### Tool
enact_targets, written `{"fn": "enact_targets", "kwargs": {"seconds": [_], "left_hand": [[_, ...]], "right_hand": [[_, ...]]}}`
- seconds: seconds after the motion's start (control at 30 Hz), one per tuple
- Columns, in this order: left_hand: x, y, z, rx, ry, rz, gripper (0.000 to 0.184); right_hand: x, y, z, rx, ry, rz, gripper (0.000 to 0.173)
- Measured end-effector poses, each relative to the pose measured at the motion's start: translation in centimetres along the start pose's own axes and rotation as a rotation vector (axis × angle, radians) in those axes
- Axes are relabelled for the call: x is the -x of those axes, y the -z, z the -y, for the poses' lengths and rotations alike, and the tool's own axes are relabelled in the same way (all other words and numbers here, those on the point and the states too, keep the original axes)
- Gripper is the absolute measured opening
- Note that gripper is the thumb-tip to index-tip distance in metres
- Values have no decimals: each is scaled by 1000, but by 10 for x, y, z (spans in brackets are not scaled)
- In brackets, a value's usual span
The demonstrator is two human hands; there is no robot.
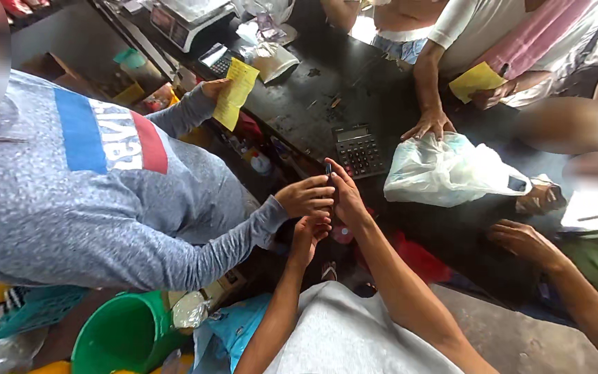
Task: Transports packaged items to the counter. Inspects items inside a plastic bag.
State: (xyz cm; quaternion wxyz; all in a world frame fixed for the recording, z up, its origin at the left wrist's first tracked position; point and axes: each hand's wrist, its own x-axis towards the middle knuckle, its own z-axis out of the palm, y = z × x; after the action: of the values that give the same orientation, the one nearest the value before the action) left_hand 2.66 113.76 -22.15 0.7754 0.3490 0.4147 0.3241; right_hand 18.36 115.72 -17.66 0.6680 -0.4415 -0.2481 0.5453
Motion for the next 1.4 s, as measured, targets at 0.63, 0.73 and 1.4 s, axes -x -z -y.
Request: {"fn": "enact_targets", "kwargs": {"seconds": [0.63,0.73,1.4], "left_hand": [[9,77,26,-97,180,-193,33],[10,78,25,-93,164,-206,33],[70,215,193,-1208,736,305,39]], "right_hand": [[-77,-46,12,63,-35,-90,31],[-88,-53,13,38,-60,-61,33],[266,113,-51,373,-483,80,45]]}}
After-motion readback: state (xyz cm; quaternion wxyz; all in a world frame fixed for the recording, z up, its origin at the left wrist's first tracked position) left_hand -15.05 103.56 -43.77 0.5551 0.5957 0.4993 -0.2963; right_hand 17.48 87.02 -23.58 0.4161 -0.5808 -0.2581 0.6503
